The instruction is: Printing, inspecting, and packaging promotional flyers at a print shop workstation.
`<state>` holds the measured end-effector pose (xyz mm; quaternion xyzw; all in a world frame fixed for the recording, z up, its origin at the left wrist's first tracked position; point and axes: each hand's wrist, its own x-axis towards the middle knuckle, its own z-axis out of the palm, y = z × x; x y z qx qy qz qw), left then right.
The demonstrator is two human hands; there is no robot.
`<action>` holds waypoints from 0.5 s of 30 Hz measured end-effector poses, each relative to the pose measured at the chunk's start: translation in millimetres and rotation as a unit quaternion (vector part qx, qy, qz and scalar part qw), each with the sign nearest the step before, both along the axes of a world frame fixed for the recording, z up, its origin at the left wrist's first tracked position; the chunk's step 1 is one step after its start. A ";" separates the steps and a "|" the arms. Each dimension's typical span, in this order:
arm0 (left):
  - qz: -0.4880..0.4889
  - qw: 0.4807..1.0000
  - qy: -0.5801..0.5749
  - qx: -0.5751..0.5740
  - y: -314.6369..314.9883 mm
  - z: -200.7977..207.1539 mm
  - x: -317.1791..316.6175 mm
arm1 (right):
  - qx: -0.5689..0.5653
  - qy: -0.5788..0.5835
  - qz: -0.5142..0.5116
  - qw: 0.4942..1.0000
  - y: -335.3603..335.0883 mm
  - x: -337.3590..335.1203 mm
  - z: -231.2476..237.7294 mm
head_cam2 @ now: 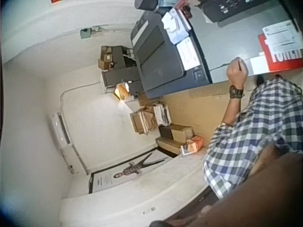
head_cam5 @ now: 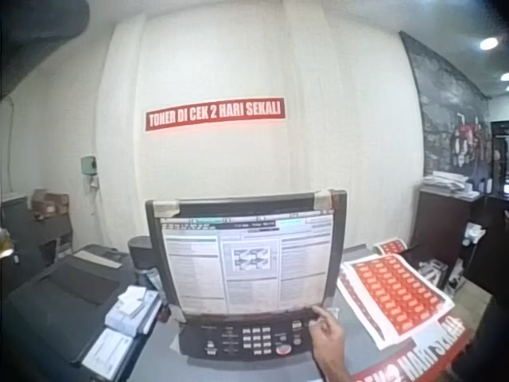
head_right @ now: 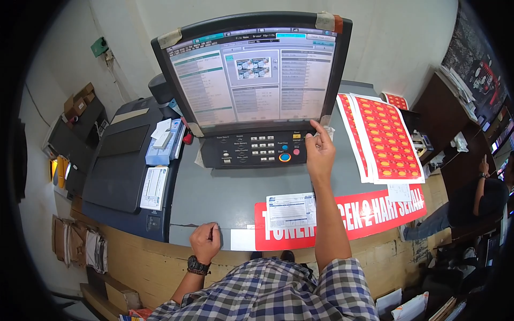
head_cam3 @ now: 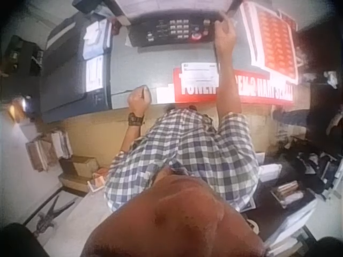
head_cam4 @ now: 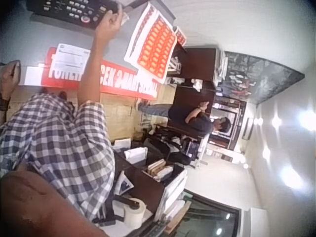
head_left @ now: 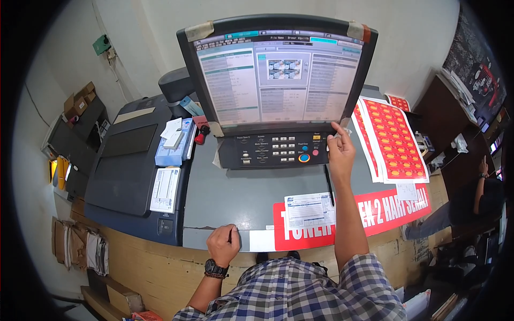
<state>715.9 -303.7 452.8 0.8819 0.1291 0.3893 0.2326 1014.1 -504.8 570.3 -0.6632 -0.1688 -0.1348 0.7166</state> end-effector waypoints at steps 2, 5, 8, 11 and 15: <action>0.000 1.000 -0.002 0.004 0.1 0.1 -0.2 | -0.009 0.003 -0.008 1.000 1.1 0.1 1.0; 0.001 1.000 0.005 -0.001 0.2 0.7 -0.8 | -0.022 0.012 -0.017 1.000 2.4 -0.4 5.5; 0.001 1.000 0.003 0.003 0.1 1.8 0.2 | -0.038 0.013 -0.022 0.999 -0.2 -3.3 12.2; 0.000 1.000 0.002 -0.002 0.2 1.4 0.2 | -0.025 -0.006 -0.053 0.998 -3.9 -1.2 14.0; 0.003 1.000 0.010 -0.012 -0.7 2.2 -3.7 | -0.086 -0.178 -0.238 0.951 -5.9 20.7 18.2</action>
